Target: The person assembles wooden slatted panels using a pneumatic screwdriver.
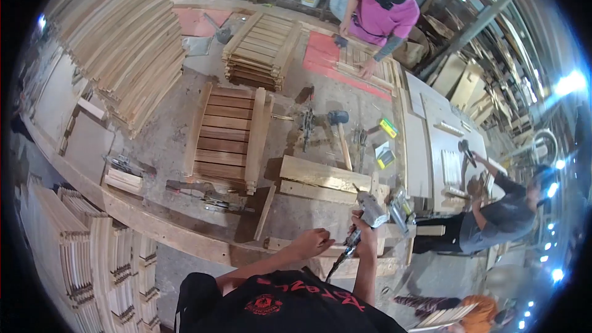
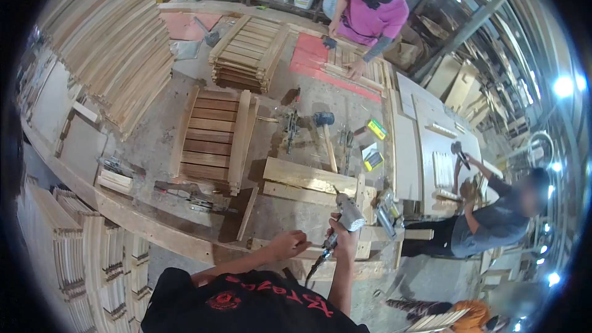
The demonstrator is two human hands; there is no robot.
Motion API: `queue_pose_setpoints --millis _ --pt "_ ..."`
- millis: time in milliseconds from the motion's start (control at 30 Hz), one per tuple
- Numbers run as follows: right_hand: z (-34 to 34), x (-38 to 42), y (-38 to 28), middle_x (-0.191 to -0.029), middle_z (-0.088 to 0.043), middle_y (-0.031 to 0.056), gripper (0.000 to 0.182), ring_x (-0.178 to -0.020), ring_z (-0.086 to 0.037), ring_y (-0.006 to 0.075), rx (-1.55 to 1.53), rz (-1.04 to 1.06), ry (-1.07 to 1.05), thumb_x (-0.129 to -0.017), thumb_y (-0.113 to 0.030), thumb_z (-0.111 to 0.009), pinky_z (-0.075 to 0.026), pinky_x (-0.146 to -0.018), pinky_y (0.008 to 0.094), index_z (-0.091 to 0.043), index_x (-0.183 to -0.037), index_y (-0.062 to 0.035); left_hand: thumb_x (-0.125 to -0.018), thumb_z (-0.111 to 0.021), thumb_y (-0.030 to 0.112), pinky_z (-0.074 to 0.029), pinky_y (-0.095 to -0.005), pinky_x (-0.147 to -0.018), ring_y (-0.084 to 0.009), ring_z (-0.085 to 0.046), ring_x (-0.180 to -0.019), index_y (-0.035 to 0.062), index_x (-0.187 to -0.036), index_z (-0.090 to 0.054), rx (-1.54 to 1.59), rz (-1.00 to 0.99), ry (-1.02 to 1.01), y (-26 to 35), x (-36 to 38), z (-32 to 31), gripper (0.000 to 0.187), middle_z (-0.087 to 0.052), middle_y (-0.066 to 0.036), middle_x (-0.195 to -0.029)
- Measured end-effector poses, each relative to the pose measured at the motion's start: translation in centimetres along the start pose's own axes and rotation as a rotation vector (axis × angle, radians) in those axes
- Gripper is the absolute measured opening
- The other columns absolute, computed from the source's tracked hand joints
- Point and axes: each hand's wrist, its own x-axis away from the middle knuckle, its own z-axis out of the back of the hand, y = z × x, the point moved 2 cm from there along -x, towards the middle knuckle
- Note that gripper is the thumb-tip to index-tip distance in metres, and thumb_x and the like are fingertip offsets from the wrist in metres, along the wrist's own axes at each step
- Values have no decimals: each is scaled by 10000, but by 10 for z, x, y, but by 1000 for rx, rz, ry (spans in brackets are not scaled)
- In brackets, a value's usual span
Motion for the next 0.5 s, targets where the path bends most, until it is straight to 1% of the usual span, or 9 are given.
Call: queue_pose_setpoints --millis 67,100,167,200,233,300,367,467,500 --pt "-13 -25 -15 -811 -610 54 334 -512 -562 146 9 -158 -30 -787 24 -712 -459 -447 296 -600 -1096 -37 -961 -611 277 -499 -472 -670 -377 -638 -759 31 -832 -621 12 138 114 -24 -10 12 278 -628 -152 -796" --pt "-24 -39 -26 -766 -601 45 331 -491 -549 140 62 -145 -43 -776 12 -723 -454 -438 299 -615 -1085 -34 -960 -606 280 -496 -490 -673 -395 -633 -760 23 -828 -612 28 185 184 -39 -17 21 289 -624 -177 -801" --pt "-39 -87 -38 -746 -595 35 313 -482 -541 135 236 -150 -101 -774 2 -732 -450 -435 299 -625 -1066 -38 -957 -598 285 -490 -527 -680 -432 -623 -761 6 -820 -593 65 287 320 -70 -39 38 310 -614 -227 -812" --pt "-49 -114 -43 -737 -592 30 305 -477 -537 132 325 -156 -133 -772 -4 -736 -448 -434 299 -630 -1056 -40 -946 -611 269 -484 -516 -684 -423 -621 -780 11 -825 -591 69 376 358 -84 -56 47 285 -621 -215 -821" --pt "-62 -139 -50 -752 -598 28 288 -475 -532 120 387 -111 -201 -774 -26 -753 -438 -429 298 -636 -1036 -45 -935 -624 253 -479 -506 -688 -414 -619 -798 16 -830 -588 73 470 392 -100 -74 56 262 -628 -202 -829" --pt "-81 -208 -42 -741 -608 26 271 -481 -528 111 489 -145 -276 -778 -48 -757 -433 -435 292 -641 -1022 -44 -924 -635 256 -459 -482 -773 -366 -611 -932 51 -932 -606 -152 477 565 -146 -118 55 206 -644 -153 -948" --pt "-128 -253 -63 -720 -617 29 234 -491 -527 107 631 -213 -363 -780 -59 -756 -439 -450 283 -651 -988 -39 -926 -636 285 -409 -506 -866 -331 -572 -1040 90 -1058 -598 -328 499 751 -181 -163 55 239 -622 -102 -1055" --pt "-166 -332 -58 -697 -619 35 187 -502 -531 107 692 -172 -455 -781 -58 -758 -448 -455 278 -656 -937 -35 -927 -636 315 -368 -538 -894 -318 -555 -1056 110 -1135 -589 -560 563 825 -227 -207 46 296 -594 -96 -1092" --pt "-169 -358 -49 -695 -618 38 184 -502 -532 107 744 -166 -491 -781 -54 -758 -448 -451 279 -654 -931 -33 -922 -641 318 -365 -532 -888 -315 -555 -1054 116 -1133 -593 -559 576 809 -235 -209 40 296 -592 -94 -1089"
